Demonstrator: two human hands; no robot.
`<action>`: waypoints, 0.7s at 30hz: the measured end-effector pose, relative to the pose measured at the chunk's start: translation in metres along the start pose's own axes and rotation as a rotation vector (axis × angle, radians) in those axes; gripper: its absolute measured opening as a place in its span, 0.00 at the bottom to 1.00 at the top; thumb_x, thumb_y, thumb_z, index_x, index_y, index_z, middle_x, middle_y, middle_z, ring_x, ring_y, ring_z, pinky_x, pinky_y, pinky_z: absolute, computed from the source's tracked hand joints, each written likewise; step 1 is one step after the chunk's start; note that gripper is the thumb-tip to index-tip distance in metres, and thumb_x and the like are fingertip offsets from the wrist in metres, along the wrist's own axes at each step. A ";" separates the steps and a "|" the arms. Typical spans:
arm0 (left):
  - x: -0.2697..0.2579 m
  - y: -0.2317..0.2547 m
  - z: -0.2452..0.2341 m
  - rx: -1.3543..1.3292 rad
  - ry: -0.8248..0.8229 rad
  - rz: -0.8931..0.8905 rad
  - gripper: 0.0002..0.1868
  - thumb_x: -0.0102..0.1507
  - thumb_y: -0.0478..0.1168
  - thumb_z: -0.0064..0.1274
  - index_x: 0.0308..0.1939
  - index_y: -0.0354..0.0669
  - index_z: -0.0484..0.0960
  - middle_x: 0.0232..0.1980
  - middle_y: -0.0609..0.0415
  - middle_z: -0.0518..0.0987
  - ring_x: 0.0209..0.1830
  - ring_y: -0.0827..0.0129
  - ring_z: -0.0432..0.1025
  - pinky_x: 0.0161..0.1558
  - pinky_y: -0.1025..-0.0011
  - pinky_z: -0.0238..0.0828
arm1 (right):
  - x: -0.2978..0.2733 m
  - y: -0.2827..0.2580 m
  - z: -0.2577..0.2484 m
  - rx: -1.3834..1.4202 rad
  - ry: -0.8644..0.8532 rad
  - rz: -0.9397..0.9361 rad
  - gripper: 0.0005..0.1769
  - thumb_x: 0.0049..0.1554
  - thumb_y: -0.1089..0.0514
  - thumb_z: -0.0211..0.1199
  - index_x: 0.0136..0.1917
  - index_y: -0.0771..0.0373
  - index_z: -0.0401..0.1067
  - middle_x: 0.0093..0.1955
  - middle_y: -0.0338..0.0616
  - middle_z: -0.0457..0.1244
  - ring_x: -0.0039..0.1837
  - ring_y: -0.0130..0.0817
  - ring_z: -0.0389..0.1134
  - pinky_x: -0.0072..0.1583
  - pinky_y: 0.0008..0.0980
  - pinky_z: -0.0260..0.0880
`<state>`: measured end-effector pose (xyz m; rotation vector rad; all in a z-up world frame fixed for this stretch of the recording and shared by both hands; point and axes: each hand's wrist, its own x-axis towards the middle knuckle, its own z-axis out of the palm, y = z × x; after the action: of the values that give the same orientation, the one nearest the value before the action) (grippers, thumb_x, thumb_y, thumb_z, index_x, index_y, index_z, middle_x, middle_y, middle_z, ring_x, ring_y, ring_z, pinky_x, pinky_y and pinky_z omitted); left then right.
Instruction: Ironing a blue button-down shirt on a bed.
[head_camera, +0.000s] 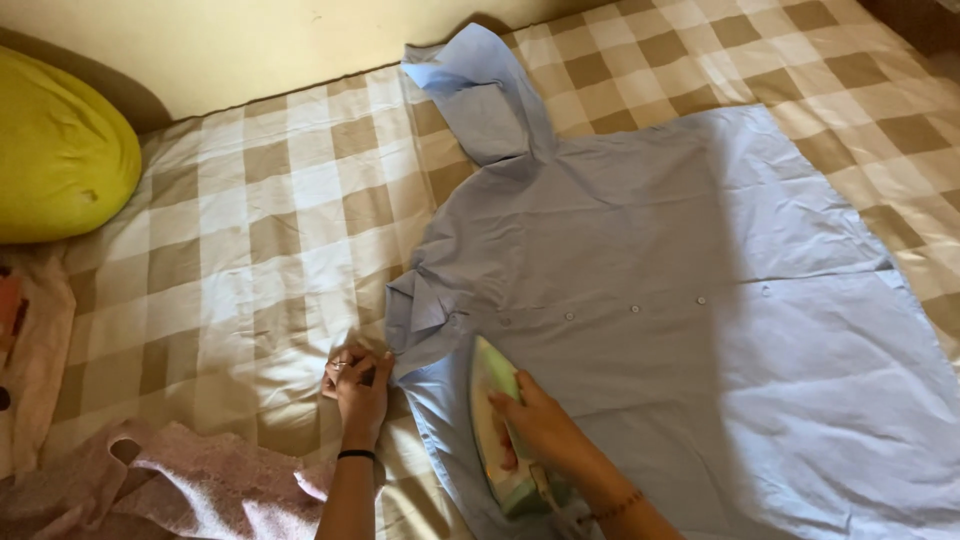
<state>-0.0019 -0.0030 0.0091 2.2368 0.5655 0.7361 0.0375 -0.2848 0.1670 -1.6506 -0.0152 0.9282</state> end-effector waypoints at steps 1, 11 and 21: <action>0.001 0.004 -0.001 0.032 0.004 0.011 0.16 0.61 0.50 0.64 0.31 0.40 0.86 0.46 0.62 0.78 0.57 0.66 0.64 0.64 0.58 0.41 | -0.002 0.001 0.000 0.098 0.035 0.066 0.20 0.60 0.47 0.57 0.58 0.61 0.63 0.32 0.45 0.60 0.28 0.36 0.62 0.31 0.38 0.68; -0.003 -0.006 0.001 -0.021 -0.009 -0.002 0.15 0.61 0.46 0.64 0.35 0.35 0.86 0.47 0.56 0.79 0.55 0.64 0.65 0.62 0.64 0.51 | 0.041 -0.004 -0.003 0.269 0.110 -0.126 0.18 0.65 0.52 0.58 0.54 0.70 0.61 0.29 0.40 0.55 0.25 0.28 0.54 0.26 0.33 0.60; -0.003 -0.024 0.011 0.062 0.038 0.091 0.13 0.58 0.45 0.65 0.31 0.38 0.86 0.45 0.56 0.80 0.55 0.60 0.65 0.63 0.62 0.49 | 0.030 -0.024 0.022 0.124 0.265 -0.042 0.25 0.59 0.47 0.59 0.65 0.58 0.62 0.28 0.45 0.60 0.22 0.32 0.57 0.25 0.35 0.60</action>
<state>-0.0012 0.0058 -0.0163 2.3225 0.5136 0.8195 0.0564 -0.2448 0.1707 -1.6388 0.1840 0.6600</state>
